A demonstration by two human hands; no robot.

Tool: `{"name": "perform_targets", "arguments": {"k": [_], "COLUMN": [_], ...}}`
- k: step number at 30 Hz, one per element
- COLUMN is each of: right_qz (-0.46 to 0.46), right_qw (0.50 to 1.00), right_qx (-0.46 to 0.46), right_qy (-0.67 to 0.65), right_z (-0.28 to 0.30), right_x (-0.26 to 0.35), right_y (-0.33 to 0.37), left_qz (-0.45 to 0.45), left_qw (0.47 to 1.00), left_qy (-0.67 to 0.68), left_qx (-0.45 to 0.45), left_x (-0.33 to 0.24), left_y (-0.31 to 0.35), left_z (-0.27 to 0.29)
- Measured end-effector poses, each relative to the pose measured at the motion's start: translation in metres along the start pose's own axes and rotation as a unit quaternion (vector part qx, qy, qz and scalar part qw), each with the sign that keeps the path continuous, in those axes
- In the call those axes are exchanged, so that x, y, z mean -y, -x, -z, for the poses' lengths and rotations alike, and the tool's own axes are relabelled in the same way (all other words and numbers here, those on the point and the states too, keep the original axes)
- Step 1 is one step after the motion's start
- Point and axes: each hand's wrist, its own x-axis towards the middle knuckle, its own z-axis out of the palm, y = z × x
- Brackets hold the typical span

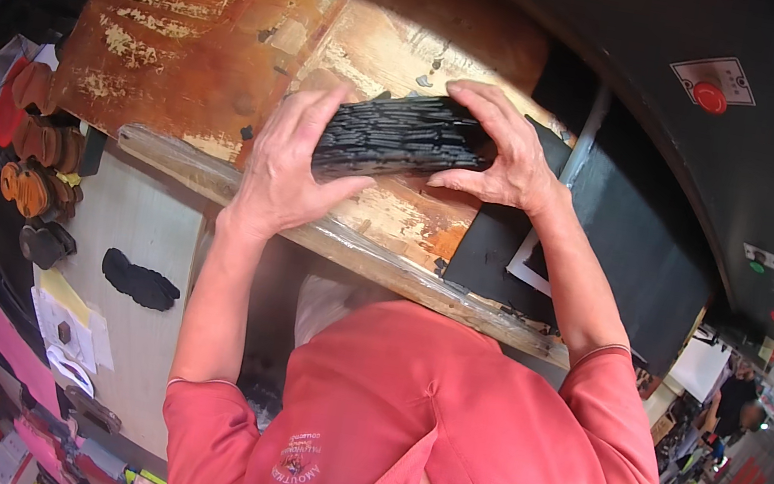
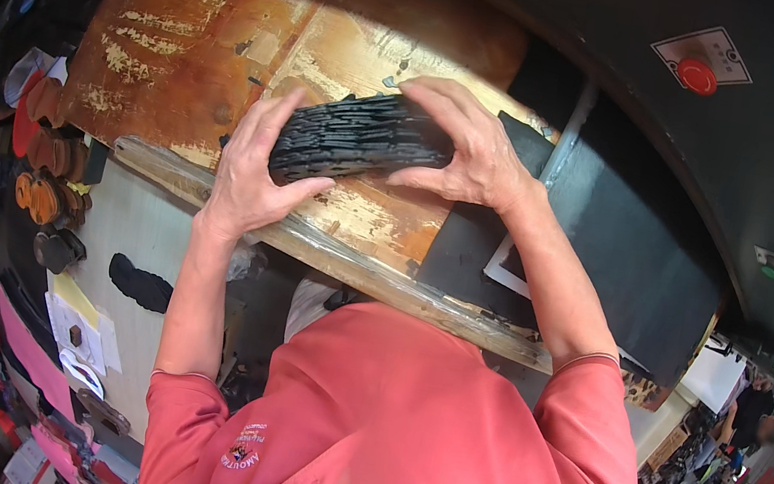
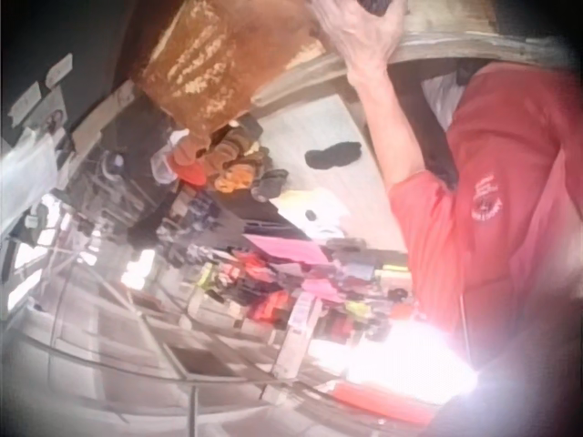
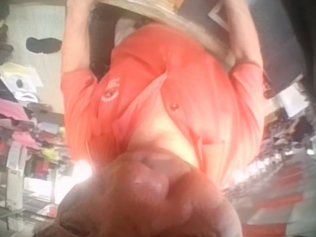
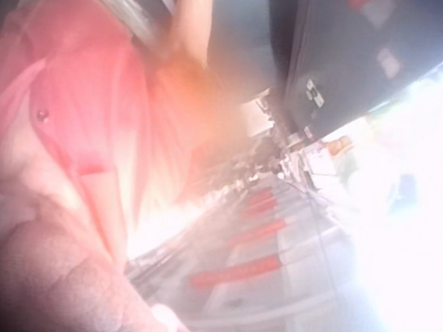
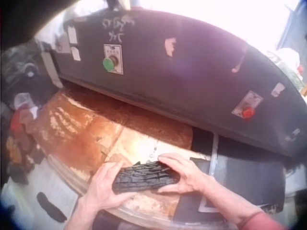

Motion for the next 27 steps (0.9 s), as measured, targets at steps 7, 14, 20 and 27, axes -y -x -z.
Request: {"name": "perform_targets", "arguments": {"k": [7,14,20,27], "right_qz": [0.006,0.031,0.006,0.069], "right_qw": [0.999,0.985,0.967,0.947], "right_qx": [0.002,0.055,0.185,0.214], "right_qy": [-0.039,0.161,0.177,0.229], "right_z": [-0.019,0.01,0.017,0.016], "right_x": [0.013,0.023,0.039,0.063], "right_y": [-0.002,-0.034,-0.062,-0.07], "left_qz": [-0.015,-0.022,-0.016,-0.05], "left_qw": [0.998,0.995,0.996,0.998], "left_qy": [-0.053,-0.099,-0.088,-0.023], "left_qx": [-0.021,-0.004,-0.026,-0.021], "left_x": [-0.001,-0.004,-0.003,0.007], "left_y": [0.009,0.008,0.004,0.009], "left_z": [-0.003,-0.005,-0.005,-0.009]}}
